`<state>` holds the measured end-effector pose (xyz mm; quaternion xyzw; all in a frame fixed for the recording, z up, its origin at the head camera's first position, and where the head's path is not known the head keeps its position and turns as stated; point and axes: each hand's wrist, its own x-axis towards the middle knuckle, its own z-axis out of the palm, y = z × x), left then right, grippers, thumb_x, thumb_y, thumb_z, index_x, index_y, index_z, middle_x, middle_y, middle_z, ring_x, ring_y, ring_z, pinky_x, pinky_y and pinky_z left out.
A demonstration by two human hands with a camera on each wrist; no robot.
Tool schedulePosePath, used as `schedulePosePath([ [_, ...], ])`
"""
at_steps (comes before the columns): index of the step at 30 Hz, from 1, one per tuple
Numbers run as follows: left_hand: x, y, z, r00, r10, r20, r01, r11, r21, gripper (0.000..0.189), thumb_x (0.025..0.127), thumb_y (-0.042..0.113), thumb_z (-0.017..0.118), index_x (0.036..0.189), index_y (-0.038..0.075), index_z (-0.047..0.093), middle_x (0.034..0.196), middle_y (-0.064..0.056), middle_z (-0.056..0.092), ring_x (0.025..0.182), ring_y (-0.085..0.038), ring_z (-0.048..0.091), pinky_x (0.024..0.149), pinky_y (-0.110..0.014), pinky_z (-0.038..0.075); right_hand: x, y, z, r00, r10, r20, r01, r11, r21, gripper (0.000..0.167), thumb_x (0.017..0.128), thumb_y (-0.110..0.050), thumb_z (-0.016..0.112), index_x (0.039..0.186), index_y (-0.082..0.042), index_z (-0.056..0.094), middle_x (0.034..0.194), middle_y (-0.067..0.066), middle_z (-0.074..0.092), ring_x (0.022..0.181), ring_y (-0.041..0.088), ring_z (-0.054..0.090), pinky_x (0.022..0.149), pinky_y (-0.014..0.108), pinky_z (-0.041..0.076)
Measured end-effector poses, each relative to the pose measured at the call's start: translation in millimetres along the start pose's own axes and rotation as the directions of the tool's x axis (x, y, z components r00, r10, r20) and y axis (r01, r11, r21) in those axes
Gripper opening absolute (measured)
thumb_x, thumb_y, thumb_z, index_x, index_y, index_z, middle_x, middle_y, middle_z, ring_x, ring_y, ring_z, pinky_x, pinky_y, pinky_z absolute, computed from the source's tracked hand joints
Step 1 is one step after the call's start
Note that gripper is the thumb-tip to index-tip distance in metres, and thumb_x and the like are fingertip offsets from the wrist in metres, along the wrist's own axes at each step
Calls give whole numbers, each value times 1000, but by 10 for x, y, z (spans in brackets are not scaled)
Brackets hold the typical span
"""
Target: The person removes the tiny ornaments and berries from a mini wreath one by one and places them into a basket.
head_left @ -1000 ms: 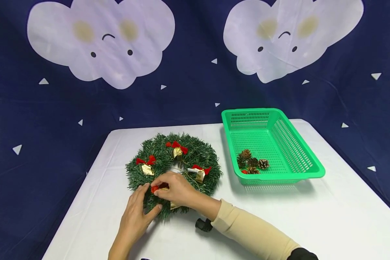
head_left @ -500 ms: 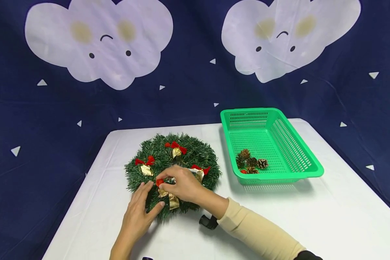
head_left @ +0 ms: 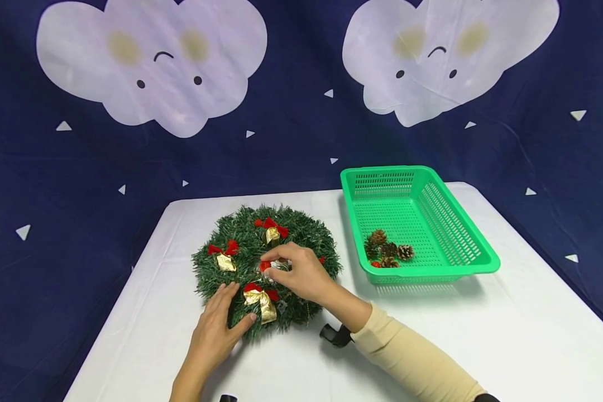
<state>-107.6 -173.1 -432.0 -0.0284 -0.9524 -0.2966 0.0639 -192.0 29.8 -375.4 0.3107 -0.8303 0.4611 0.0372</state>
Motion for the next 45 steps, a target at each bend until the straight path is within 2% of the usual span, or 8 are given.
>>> schedulePosePath([
  [5,1,3,8,1000,-11,11,11,1000,-4,77,83,43,68,146,11,36,151,-13,37,143,-35,26,108,-64,28,-38,65,-185,996,-1,-91,4,1000,26,23,84,-19,71,106,-15,71,104,1,70,100,23,64,85,45,53],
  [12,7,-2,23,1000,-16,21,16,1000,-7,77,84,43,68,146,11,35,151,-12,36,143,-34,24,110,-61,26,-112,137,-487,982,57,-180,-47,997,57,23,83,-18,72,106,-16,70,102,2,71,97,23,63,83,45,52],
  [20,3,-5,25,1000,-21,23,22,1000,-7,76,84,41,68,146,10,35,151,-12,36,144,-33,24,110,-61,26,-193,229,-733,967,125,-222,-114,992,63,23,84,-23,72,107,-20,69,101,-1,71,96,18,64,79,35,53],
  [27,0,11,12,999,-21,29,21,1000,4,76,84,40,67,146,10,35,152,-12,35,144,-34,24,111,-60,26,-275,331,-932,947,178,-268,-175,984,36,26,84,-25,71,109,-19,69,105,2,70,97,22,63,80,37,51],
  [31,5,18,6,999,-25,34,25,1000,6,76,85,40,67,146,10,34,152,-12,34,144,-34,23,111,-60,26,-321,418,-1031,935,203,-291,-209,978,10,27,85,-26,71,110,-17,69,106,3,71,94,18,64,74,30,53],
  [34,9,20,6,999,-30,42,30,1000,5,77,85,41,67,147,11,34,153,-13,34,144,-34,22,111,-61,25,-353,503,-1116,925,217,-312,-228,974,2,27,85,-24,70,111,-15,69,105,6,71,92,21,65,68,25,53],
  [41,4,20,7,998,-38,46,38,999,6,77,85,41,67,147,11,33,153,-12,33,144,-34,22,111,-61,25,-404,663,-1286,907,261,-330,-275,961,2,28,86,-24,69,112,-13,68,104,7,71,91,20,65,74,22,53],
  [45,8,24,6,998,-38,45,38,999,6,77,85,41,67,147,11,33,153,-12,33,144,-34,22,111,-61,25,-435,756,-1334,903,268,-337,-289,957,-15,28,86,-26,69,112,-14,68,104,7,71,89,19,63,72,25,51],
])
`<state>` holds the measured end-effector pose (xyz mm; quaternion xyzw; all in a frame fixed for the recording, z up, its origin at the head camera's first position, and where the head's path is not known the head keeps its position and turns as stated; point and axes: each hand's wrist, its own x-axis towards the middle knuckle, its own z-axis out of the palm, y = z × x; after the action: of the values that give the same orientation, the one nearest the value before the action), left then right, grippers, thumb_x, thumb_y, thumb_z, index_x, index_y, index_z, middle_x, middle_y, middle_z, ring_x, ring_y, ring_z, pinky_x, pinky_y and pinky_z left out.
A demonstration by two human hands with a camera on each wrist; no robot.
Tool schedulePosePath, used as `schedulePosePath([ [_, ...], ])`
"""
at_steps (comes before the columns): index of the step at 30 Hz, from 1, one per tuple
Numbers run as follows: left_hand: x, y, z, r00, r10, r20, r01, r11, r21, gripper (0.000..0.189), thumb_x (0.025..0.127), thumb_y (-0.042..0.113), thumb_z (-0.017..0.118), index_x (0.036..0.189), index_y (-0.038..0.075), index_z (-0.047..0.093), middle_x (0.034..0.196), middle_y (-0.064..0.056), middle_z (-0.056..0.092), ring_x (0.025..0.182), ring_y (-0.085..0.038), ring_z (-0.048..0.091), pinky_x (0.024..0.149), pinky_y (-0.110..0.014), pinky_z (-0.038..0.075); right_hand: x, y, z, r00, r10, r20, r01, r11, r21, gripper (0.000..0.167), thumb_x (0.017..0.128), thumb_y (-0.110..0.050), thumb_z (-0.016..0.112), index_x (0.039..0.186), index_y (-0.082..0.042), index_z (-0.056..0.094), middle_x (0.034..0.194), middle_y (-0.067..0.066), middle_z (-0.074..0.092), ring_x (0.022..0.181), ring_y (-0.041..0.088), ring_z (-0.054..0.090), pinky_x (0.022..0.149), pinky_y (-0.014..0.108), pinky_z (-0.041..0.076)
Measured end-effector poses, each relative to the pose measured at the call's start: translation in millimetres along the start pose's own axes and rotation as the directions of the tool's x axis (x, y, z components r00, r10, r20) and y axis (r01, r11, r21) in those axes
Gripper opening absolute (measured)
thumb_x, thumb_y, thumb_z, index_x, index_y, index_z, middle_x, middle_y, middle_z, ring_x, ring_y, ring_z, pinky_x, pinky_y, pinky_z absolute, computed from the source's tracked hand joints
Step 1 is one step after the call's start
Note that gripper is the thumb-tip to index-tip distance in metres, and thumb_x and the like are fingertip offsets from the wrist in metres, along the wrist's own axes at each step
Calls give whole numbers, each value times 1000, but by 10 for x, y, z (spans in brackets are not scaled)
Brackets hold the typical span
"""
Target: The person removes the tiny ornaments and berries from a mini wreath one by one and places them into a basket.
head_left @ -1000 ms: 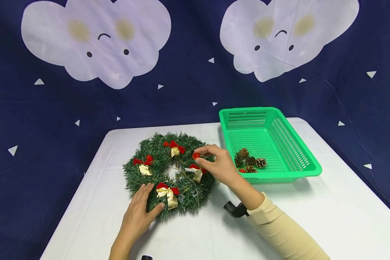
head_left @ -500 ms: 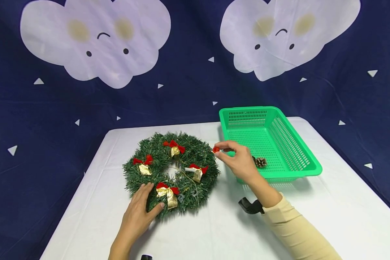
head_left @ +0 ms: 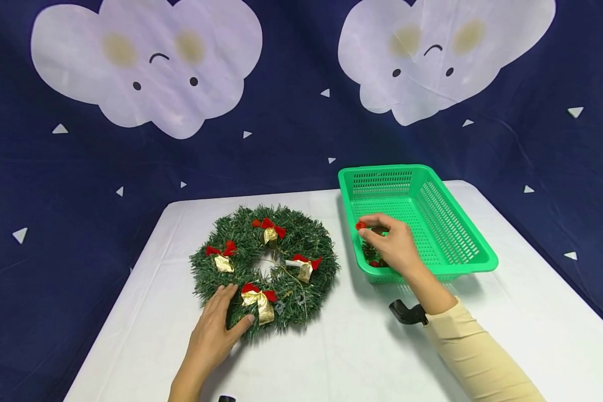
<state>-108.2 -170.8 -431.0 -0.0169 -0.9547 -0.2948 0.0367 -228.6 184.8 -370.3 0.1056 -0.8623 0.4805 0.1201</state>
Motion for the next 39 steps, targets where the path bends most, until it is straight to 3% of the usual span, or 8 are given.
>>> schedulePosePath([
  [5,2,-5,4,1000,7,-6,-7,1000,4,76,85,40,68,147,11,34,153,-11,34,144,-33,22,111,-61,27,23,86,-56,1000,16,10,-16,1000,-22,29,87,-26,68,114,-14,67,106,8,71,95,23,63,72,29,51],
  [9,3,-11,7,1000,9,-7,-9,1000,3,76,85,40,68,147,11,34,152,-11,34,144,-34,22,110,-61,27,45,134,-112,999,34,21,-34,999,-20,30,88,-27,67,114,-12,66,106,9,70,98,22,62,69,25,52],
  [16,0,-15,8,1000,15,-14,-15,1000,-1,76,85,41,67,146,11,35,152,-11,35,144,-34,23,110,-61,27,97,215,-186,995,84,48,-84,996,-8,37,88,-33,66,117,-10,65,108,11,69,86,0,62,74,19,52],
  [19,-3,-17,11,1000,16,-16,-16,1000,0,76,85,41,67,146,11,35,152,-12,35,144,-34,23,110,-61,27,112,242,-211,995,88,51,-88,996,-17,38,88,-34,66,117,-10,65,109,12,69,85,-3,60,73,19,51],
  [27,-2,-27,16,1000,17,-19,-17,1000,0,76,85,43,67,146,11,35,152,-11,35,144,-34,23,110,-61,28,174,317,-281,986,139,91,-131,988,-85,31,89,-32,65,115,-14,65,109,10,69,91,12,61,74,27,51],
  [33,-4,-28,17,1000,16,-17,-16,1000,-4,76,85,43,67,146,11,35,152,-11,35,144,-34,23,110,-61,27,226,386,-330,977,158,146,-139,981,-133,29,91,-26,63,115,-11,65,110,13,68,92,16,61,71,28,50],
  [39,-2,-24,14,1000,12,-11,-12,1000,-4,76,85,42,67,146,11,34,152,-12,34,144,-34,22,110,-61,27,247,428,-390,968,161,192,-132,979,-155,30,91,-24,62,117,-8,65,109,15,68,93,21,63,77,33,52],
])
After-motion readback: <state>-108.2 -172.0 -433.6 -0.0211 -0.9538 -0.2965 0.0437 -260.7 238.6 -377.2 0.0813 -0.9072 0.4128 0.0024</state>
